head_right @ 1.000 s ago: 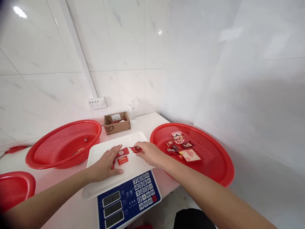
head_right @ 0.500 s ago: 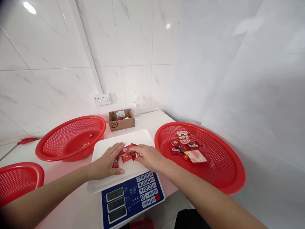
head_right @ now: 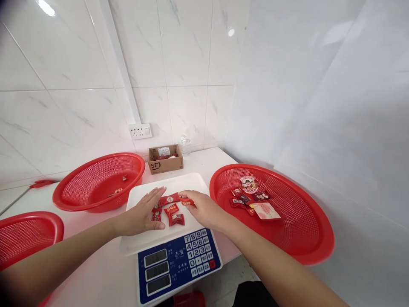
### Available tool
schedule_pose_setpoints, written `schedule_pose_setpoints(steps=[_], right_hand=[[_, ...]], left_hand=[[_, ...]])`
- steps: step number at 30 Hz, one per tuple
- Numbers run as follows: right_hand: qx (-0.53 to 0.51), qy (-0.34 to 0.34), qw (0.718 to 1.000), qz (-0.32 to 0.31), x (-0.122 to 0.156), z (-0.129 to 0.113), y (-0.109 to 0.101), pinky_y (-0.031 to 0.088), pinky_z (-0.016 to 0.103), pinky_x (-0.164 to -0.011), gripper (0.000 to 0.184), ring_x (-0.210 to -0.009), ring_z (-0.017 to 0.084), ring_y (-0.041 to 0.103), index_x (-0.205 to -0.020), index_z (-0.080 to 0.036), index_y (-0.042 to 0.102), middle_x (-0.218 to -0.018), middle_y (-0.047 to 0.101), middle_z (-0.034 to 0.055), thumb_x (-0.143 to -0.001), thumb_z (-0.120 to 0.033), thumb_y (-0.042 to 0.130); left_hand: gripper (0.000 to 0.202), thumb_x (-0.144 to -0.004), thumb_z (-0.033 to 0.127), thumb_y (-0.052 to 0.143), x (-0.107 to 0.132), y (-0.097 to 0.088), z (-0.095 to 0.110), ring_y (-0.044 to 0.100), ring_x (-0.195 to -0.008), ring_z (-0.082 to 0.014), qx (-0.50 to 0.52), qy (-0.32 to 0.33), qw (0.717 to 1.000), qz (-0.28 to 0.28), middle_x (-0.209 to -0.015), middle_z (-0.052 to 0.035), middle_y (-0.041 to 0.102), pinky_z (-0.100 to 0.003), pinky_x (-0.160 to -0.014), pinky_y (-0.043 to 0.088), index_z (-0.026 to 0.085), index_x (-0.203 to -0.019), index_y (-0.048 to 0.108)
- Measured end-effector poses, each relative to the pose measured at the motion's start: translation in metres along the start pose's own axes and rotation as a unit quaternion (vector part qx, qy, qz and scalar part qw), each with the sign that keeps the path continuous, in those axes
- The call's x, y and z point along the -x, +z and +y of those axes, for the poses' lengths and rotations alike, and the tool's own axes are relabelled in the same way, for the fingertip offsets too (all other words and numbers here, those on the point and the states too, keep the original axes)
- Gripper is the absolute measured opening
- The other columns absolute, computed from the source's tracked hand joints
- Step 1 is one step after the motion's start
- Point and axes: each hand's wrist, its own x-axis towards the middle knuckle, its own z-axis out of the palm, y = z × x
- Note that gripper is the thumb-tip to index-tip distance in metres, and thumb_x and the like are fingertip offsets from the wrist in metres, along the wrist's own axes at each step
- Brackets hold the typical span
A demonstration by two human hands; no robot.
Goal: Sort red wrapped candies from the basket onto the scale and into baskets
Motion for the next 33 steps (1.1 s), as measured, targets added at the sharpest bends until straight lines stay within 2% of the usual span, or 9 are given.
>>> schedule_pose_setpoints(steps=[5, 9, 12, 16, 20, 24, 27, 30, 33], right_hand=[[-0.021, 0.015, 0.999, 0.021, 0.0, 0.006, 0.007, 0.044, 0.037, -0.095, 0.047, -0.109, 0.018, 0.056, -0.124, -0.022, 0.052, -0.123, 0.059, 0.0067, -0.08, -0.009, 0.041], [0.108, -0.014, 0.993, 0.04, -0.004, 0.013, 0.008, 0.036, 0.042, -0.102, 0.046, -0.119, 0.022, 0.047, -0.124, -0.02, 0.053, -0.128, 0.054, 0.0095, -0.08, -0.009, 0.044], [0.191, -0.004, 0.982, 0.006, -0.011, 0.02, 0.009, 0.031, 0.045, -0.105, 0.047, -0.129, 0.025, 0.037, -0.127, -0.019, 0.051, -0.134, 0.049, 0.0112, -0.082, -0.009, 0.043], [0.223, -0.007, 0.974, -0.027, -0.019, 0.023, 0.013, 0.027, 0.044, -0.107, 0.046, -0.134, 0.026, 0.028, -0.128, -0.018, 0.05, -0.138, 0.046, 0.0096, -0.083, -0.011, 0.042], [0.241, -0.009, 0.97, -0.034, -0.021, 0.017, 0.016, 0.034, 0.042, -0.099, 0.037, -0.122, 0.027, 0.041, -0.119, -0.016, 0.056, -0.122, 0.057, 0.0126, -0.084, -0.013, 0.043], [0.253, 0.022, 0.967, -0.024, -0.02, 0.011, 0.014, 0.042, 0.039, -0.081, 0.024, -0.1, 0.028, 0.053, -0.098, -0.015, 0.063, -0.101, 0.062, 0.0146, -0.084, -0.016, 0.044], [0.237, 0.048, 0.97, -0.004, -0.015, 0.011, 0.007, 0.043, 0.035, -0.074, 0.023, -0.094, 0.026, 0.057, -0.098, -0.017, 0.062, -0.1, 0.062, 0.0123, -0.085, -0.019, 0.042], [0.206, 0.068, 0.976, 0.033, -0.003, 0.012, -0.002, 0.044, 0.032, -0.074, 0.023, -0.091, 0.021, 0.059, -0.103, -0.02, 0.058, -0.106, 0.061, 0.0086, -0.087, -0.023, 0.041], [0.114, 0.06, 0.988, 0.09, 0.014, 0.012, -0.009, 0.046, 0.032, -0.079, 0.021, -0.095, 0.019, 0.059, -0.103, -0.022, 0.057, -0.108, 0.062, 0.0065, -0.088, -0.028, 0.043]], left_hand=[[0.105, -0.071, 0.072, 0.052, 0.004, -0.005, -0.005, -0.005, -0.139, -0.0301, 0.003, -0.006, 1.0, 0.017, -0.154, -0.0109, 0.001, -0.051, -0.111, 0.013, 0.022, -0.146, -0.001], [0.1, -0.074, 0.073, 0.047, 0.0, 0.001, -0.002, -0.005, -0.139, -0.0307, -0.012, 0.008, 1.0, 0.01, -0.153, -0.013, 0.002, -0.053, -0.111, 0.01, 0.02, -0.146, 0.002], [0.096, -0.076, 0.073, 0.042, -0.008, 0.01, 0.008, -0.004, -0.139, -0.0301, -0.027, 0.02, 0.999, 0.02, -0.153, -0.0121, 0.005, -0.053, -0.111, 0.008, 0.019, -0.146, 0.005], [0.095, -0.078, 0.073, 0.036, -0.021, 0.021, 0.026, 0.001, -0.14, -0.0288, -0.049, -0.01, 0.997, 0.054, -0.153, -0.0109, 0.012, -0.051, -0.112, 0.006, 0.013, -0.146, 0.008], [0.095, -0.079, 0.071, 0.034, -0.033, 0.026, 0.036, 0.011, -0.139, -0.0319, -0.051, -0.054, 0.993, 0.089, -0.151, -0.0142, 0.018, -0.054, -0.11, 0.009, 0.01, -0.146, 0.003], [0.093, -0.08, 0.067, 0.036, -0.042, 0.026, 0.035, 0.012, -0.138, -0.0333, -0.048, -0.058, 0.994, 0.075, -0.149, -0.0152, 0.024, -0.056, -0.109, 0.011, 0.011, -0.146, -0.001], [0.093, -0.08, 0.064, 0.04, -0.044, 0.023, 0.029, 0.011, -0.139, -0.0327, -0.043, -0.053, 0.996, 0.059, -0.15, -0.014, 0.023, -0.054, -0.109, 0.012, 0.012, -0.146, 0.0], [0.088, -0.082, 0.06, 0.041, -0.042, 0.015, 0.018, 0.01, -0.139, -0.0306, -0.053, -0.068, 0.993, 0.083, -0.15, -0.0136, 0.023, -0.051, -0.11, 0.012, 0.014, -0.146, 0.002], [0.08, -0.087, 0.056, 0.033, -0.037, 0.005, 0.006, 0.01, -0.139, -0.0294, -0.059, -0.103, 0.987, 0.11, -0.149, -0.0165, 0.024, -0.05, -0.11, 0.013, 0.011, -0.146, 0.002]])
